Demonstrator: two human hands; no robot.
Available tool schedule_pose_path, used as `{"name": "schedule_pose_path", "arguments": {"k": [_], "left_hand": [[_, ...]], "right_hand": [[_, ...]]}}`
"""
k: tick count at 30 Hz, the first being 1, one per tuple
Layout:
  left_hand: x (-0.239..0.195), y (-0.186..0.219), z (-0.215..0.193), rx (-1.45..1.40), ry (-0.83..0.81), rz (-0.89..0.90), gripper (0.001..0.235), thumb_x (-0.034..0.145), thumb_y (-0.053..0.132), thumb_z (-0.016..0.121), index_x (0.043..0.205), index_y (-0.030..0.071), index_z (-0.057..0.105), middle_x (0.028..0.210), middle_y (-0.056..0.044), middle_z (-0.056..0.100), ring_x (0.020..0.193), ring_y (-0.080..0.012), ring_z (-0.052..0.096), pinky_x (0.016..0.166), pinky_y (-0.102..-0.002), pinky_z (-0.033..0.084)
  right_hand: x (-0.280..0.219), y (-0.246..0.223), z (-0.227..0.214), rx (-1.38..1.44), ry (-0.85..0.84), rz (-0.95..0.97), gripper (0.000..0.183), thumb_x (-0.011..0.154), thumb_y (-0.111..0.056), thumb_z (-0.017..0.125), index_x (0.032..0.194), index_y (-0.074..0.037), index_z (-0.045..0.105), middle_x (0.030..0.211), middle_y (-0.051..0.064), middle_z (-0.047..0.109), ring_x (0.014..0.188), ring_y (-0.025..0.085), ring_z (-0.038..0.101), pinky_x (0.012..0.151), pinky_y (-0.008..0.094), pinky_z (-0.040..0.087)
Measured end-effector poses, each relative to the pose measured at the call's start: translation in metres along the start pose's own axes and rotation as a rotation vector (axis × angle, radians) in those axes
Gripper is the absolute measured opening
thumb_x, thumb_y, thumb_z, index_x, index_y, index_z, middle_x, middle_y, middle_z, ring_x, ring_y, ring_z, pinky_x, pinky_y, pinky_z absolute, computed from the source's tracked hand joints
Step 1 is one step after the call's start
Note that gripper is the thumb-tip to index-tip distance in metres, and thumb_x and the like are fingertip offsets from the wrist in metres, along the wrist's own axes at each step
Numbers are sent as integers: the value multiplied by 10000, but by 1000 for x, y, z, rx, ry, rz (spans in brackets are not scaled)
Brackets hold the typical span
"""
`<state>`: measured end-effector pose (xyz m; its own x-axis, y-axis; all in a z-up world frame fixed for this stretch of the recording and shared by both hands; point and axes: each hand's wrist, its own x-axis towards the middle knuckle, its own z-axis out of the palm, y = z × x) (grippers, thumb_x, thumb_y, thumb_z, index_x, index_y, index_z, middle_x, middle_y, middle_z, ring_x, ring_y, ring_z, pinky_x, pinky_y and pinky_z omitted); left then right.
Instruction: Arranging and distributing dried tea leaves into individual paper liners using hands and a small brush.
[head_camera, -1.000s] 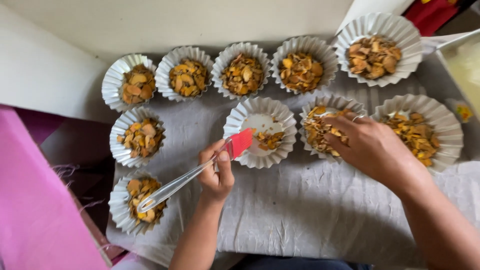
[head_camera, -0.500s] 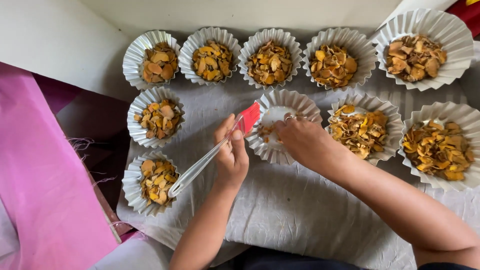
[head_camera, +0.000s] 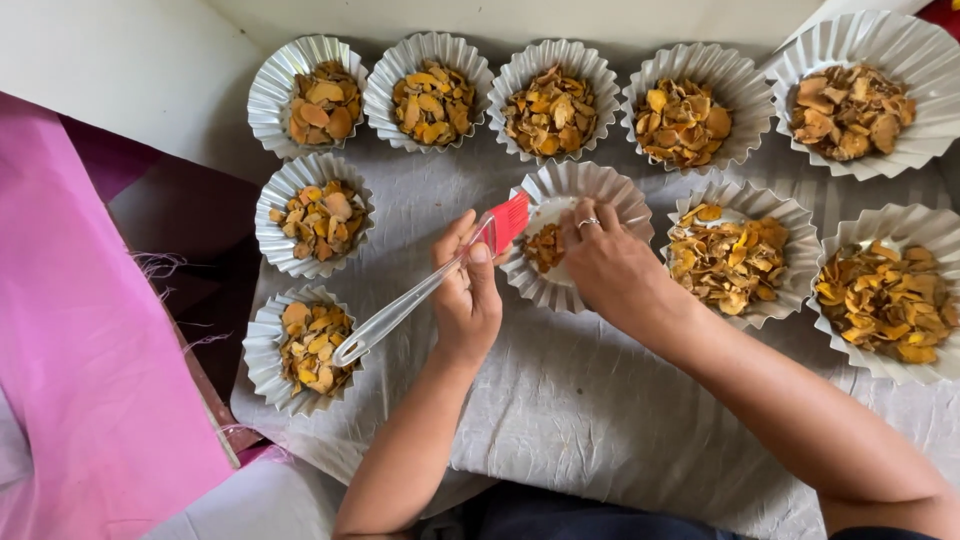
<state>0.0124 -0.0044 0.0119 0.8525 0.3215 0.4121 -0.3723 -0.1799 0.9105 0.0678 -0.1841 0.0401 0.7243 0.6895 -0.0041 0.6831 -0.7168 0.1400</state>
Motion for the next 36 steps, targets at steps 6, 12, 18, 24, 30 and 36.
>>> {"name": "schedule_pose_path", "arguments": {"k": [6,12,18,24,30,36], "left_hand": [[0,0,0,-33,19,-25,424,1088,190,451,1431,-60,432,1182,-276,641,951,-305,738,805,-378,659],[1,1,0,-33,16,-3,412,1089,176,443,1415,-77,438,1160,-268,649,928,-302,741,785,-380,661],[-1,-2,-4,-8,14,53,395,1079,141,455,1405,-83,447,1153,-273,660,903,-304,752,767,-386,669],[-25,-20,-4,-32,53,184,420,1028,165,529,1345,-110,521,1105,-235,677,889,-301,740,709,-393,656],[-11,-15,-8,-67,-60,157,330,1050,110,508,1301,-96,566,1024,-247,719,846,-300,757,702,-409,658],[-24,-22,5,110,-93,193,299,1023,171,581,1233,-28,657,957,-188,715,816,-287,739,668,-384,598]], "right_hand": [[9,13,0,375,101,-86,322,944,-203,573,1205,-24,635,1080,174,632,1019,319,649,811,358,569],[22,-8,30,324,79,-143,218,929,-287,654,1056,-128,732,1011,89,642,941,245,630,691,308,608],[10,-7,11,276,158,-117,108,910,-143,641,959,-127,736,863,56,721,804,201,703,679,255,587],[6,34,-30,1443,50,359,241,891,-91,738,1124,-44,773,977,187,775,898,215,747,789,368,614],[6,35,-24,2027,45,601,223,916,1,708,1116,100,711,959,252,743,884,281,742,794,417,636],[4,28,-10,2138,44,605,196,908,11,712,1083,98,723,935,269,736,853,314,744,770,473,651]]}}
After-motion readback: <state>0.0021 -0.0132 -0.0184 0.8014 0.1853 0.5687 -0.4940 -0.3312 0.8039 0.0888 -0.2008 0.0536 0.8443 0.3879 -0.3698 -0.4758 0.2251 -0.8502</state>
